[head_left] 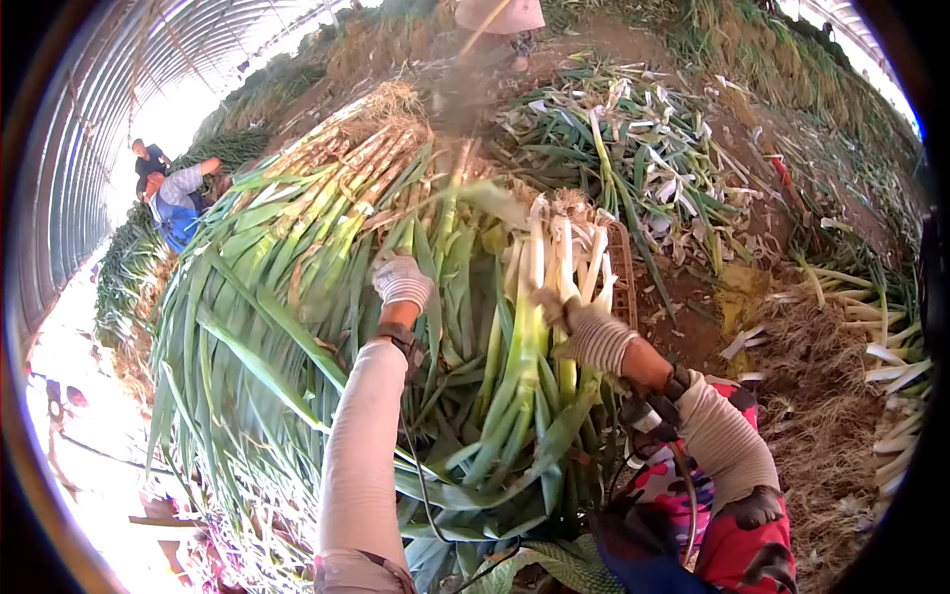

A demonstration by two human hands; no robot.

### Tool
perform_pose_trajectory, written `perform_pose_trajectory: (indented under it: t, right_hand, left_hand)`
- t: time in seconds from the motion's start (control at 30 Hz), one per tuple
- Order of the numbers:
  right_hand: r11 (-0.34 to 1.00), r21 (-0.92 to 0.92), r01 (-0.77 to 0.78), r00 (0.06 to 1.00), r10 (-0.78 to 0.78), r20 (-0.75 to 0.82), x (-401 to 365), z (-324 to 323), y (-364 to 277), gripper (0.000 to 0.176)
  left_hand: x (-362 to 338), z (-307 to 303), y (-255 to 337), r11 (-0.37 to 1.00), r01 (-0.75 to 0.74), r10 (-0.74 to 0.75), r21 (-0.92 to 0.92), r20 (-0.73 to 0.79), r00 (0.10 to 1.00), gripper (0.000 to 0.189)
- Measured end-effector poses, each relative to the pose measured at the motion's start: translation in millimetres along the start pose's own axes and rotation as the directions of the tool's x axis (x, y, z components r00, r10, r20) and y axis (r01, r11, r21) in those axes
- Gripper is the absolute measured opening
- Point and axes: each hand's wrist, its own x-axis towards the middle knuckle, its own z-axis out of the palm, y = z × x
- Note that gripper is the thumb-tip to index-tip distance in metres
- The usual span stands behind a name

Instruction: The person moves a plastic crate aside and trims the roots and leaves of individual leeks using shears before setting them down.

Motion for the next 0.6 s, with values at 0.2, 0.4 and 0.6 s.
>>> perform_pose_trajectory:
  t: [0.2,0.4,0.6]
  right_hand:
    - [0.997,0.056,-0.059,0.992,0.052,0.114,-24,-8,-28,0.041]
    - [0.998,0.054,0.036,0.998,-0.038,0.041,-40,11,-29,0.030]
    - [0.998,0.066,0.015,0.986,-0.026,0.164,-79,25,-46,0.048]
  left_hand:
    - [-9,5,-16,0.984,0.050,-0.017,-0.171,0.189,0.982,0.060]
    - [-126,-8,-25,0.863,-0.150,0.191,-0.482,0.036,0.981,0.051]
    - [-259,27,-11,0.694,-0.148,0.218,-0.705,0.010,0.976,0.046]
